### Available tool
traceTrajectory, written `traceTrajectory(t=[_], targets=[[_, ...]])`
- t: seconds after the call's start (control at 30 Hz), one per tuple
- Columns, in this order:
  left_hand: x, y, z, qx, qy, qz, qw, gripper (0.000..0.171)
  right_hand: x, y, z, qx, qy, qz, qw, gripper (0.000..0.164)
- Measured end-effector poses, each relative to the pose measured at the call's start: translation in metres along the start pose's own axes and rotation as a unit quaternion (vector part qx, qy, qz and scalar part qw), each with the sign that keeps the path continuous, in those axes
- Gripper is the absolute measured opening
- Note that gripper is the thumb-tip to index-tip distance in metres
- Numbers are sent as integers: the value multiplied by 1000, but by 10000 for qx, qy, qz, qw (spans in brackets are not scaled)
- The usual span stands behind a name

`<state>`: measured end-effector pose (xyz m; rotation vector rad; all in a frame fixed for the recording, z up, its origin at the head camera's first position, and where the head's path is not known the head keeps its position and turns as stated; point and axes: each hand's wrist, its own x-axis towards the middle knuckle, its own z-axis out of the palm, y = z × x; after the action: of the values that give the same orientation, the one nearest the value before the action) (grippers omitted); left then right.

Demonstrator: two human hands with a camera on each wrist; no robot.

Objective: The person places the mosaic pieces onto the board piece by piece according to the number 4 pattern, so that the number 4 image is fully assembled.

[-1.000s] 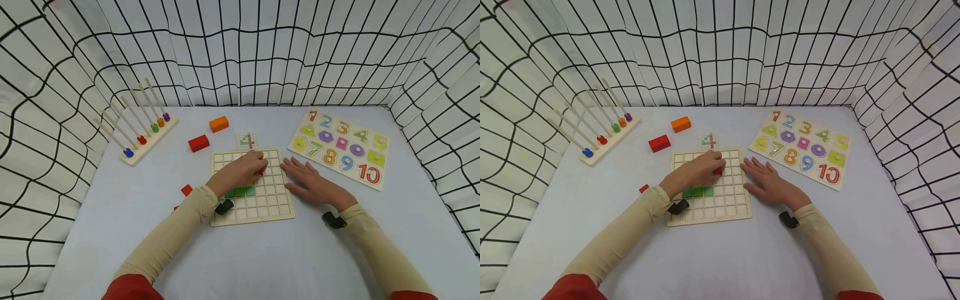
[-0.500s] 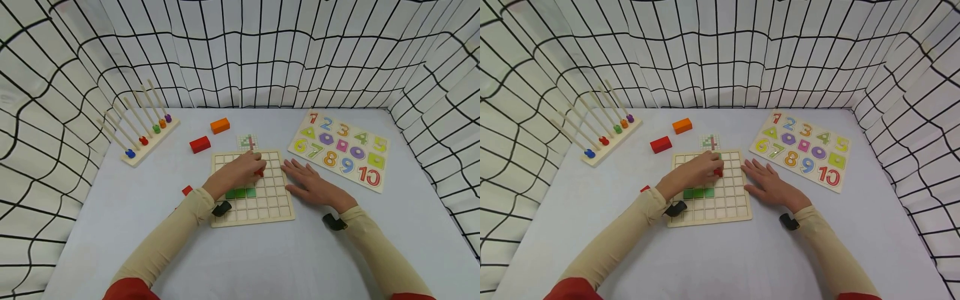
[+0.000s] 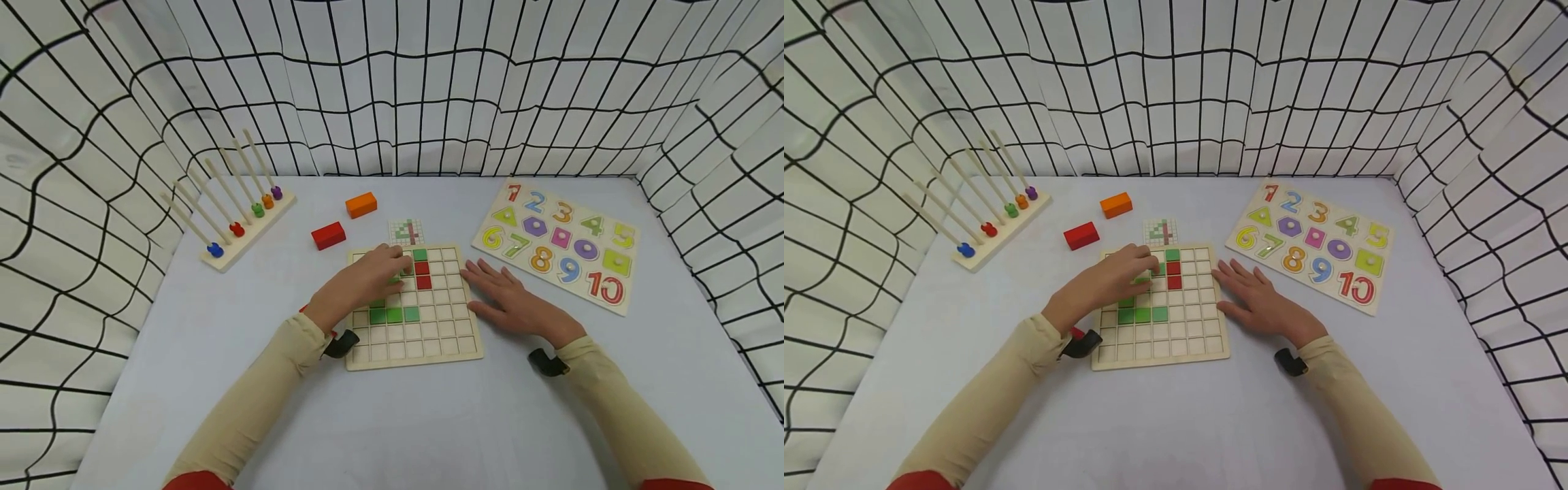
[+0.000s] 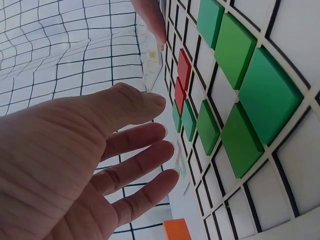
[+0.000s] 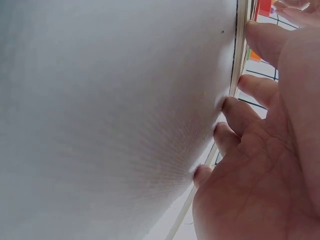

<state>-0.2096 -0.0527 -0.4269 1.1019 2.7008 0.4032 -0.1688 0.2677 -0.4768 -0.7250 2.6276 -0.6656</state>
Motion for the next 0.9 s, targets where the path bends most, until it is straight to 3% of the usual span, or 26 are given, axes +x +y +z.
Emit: traceTrajectory(t=[0.27, 0.63, 0.9], targets=[[-23, -6, -6, -273, 131, -255, 9992, 23, 0, -1, 1, -16, -28, 21, 10000, 71], [-50, -23, -7, -550, 91, -846, 9949, 28, -1, 0, 1, -34, -45, 90, 9999, 72], [-70, -33, -7, -581, -99, -1070, 9925, 27, 0, 1, 1, -3, 4, -4, 10000, 71]])
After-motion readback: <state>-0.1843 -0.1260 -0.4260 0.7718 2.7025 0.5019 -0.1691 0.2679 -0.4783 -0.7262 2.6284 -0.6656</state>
